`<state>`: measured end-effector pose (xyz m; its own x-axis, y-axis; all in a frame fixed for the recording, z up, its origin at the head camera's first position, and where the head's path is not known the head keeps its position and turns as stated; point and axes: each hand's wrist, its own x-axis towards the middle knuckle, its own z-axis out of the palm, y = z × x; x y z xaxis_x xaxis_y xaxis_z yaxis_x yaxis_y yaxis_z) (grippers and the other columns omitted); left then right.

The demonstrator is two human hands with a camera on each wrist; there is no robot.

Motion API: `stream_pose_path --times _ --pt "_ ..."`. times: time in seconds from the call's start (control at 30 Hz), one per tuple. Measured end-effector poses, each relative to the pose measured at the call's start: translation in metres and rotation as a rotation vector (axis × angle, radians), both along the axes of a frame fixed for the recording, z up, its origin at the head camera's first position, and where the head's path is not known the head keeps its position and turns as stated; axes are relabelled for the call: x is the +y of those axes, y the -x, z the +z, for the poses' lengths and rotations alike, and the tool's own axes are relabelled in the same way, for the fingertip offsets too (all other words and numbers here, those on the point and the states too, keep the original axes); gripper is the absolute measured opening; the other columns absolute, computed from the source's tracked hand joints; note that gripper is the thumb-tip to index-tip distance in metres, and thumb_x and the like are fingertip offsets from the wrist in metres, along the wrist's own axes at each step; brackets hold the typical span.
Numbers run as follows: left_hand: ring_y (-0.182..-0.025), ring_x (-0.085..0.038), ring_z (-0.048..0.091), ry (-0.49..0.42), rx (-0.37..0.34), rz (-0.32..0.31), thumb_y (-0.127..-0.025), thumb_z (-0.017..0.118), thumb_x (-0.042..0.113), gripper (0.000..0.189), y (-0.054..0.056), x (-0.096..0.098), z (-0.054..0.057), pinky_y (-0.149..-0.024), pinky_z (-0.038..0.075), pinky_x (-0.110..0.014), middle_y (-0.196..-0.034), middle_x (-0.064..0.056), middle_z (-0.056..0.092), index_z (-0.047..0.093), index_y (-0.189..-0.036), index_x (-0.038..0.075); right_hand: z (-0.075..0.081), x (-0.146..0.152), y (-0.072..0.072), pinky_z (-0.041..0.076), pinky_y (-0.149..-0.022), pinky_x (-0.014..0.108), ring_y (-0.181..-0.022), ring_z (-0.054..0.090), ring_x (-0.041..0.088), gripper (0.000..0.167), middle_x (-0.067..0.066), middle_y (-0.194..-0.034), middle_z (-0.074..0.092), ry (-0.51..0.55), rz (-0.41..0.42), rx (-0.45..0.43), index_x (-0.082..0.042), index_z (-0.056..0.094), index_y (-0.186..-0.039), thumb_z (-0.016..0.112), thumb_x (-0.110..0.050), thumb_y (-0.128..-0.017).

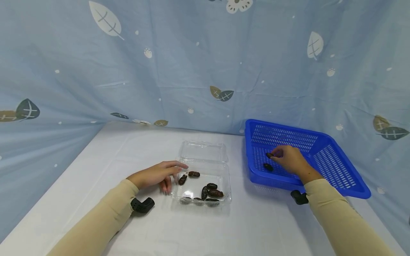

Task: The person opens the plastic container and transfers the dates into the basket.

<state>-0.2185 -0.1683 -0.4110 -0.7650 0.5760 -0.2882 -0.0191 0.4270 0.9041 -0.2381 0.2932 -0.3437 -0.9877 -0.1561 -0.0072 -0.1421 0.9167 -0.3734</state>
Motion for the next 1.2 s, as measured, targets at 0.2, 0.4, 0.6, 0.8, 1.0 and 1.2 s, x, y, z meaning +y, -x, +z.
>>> stream_pose_path --times 0.2,0.4,0.6,0.8,1.0,1.2 --pt "-0.057 -0.019 0.066 -0.002 0.0 0.007 -0.105 0.046 0.045 0.045 -0.001 0.001 0.001 -0.057 0.057 -0.033 -0.105 -0.015 0.058 0.05 -0.146 0.024 -0.006 0.003 0.003 0.058 -0.073 0.047 -0.091 0.068 0.036 0.022 0.024 -0.103 0.071 -0.044 -0.007 -0.094 0.004 0.071 -0.108 0.067 -0.013 -0.094" --pt "-0.056 -0.019 0.067 0.003 -0.005 0.004 -0.105 0.046 0.045 0.046 -0.002 0.001 0.002 -0.057 0.058 -0.033 -0.094 -0.017 0.063 0.049 -0.146 0.024 -0.009 0.004 0.005 0.058 -0.073 0.046 -0.089 0.069 0.033 0.019 0.024 -0.1 0.072 -0.07 0.001 -0.124 0.005 0.072 -0.104 0.068 -0.009 -0.092" --pt "-0.054 -0.018 0.066 0.003 -0.006 0.001 -0.105 0.046 0.046 0.046 -0.002 0.001 0.003 -0.057 0.058 -0.033 -0.071 -0.012 0.067 0.049 -0.146 0.025 -0.01 0.003 0.005 0.058 -0.079 0.049 -0.095 0.068 0.038 0.021 0.026 -0.105 0.07 -0.081 -0.015 -0.152 0.006 0.072 -0.108 0.065 -0.008 -0.094" --pt "-0.055 -0.018 0.066 0.004 -0.002 0.0 -0.105 0.046 0.046 0.046 -0.002 0.001 0.002 -0.057 0.058 -0.033 -0.069 -0.011 0.067 0.049 -0.146 0.025 -0.01 0.003 0.004 0.057 -0.084 0.053 -0.103 0.066 0.044 0.024 0.029 -0.112 0.068 -0.087 -0.012 -0.173 0.007 0.07 -0.114 0.061 -0.007 -0.096" --pt "-0.056 -0.018 0.066 -0.009 -0.004 -0.002 -0.105 0.046 0.046 0.046 -0.001 0.001 0.0 -0.057 0.058 -0.034 -0.084 -0.014 0.067 0.049 -0.146 0.025 0.001 -0.001 -0.004 0.059 -0.075 0.049 -0.103 0.067 0.044 0.03 0.03 -0.118 0.067 -0.074 -0.03 0.01 0.007 0.067 -0.12 0.057 -0.013 -0.099" --pt "-0.055 -0.018 0.066 -0.006 -0.006 0.002 -0.105 0.046 0.047 0.046 -0.001 0.0 0.0 -0.057 0.058 -0.034 -0.075 -0.014 0.068 0.049 -0.146 0.026 0.022 -0.031 -0.024 0.058 -0.074 0.048 -0.092 0.068 0.035 0.025 0.022 -0.108 0.072 0.098 -0.002 0.331 0.002 0.071 -0.115 0.058 -0.014 -0.1"
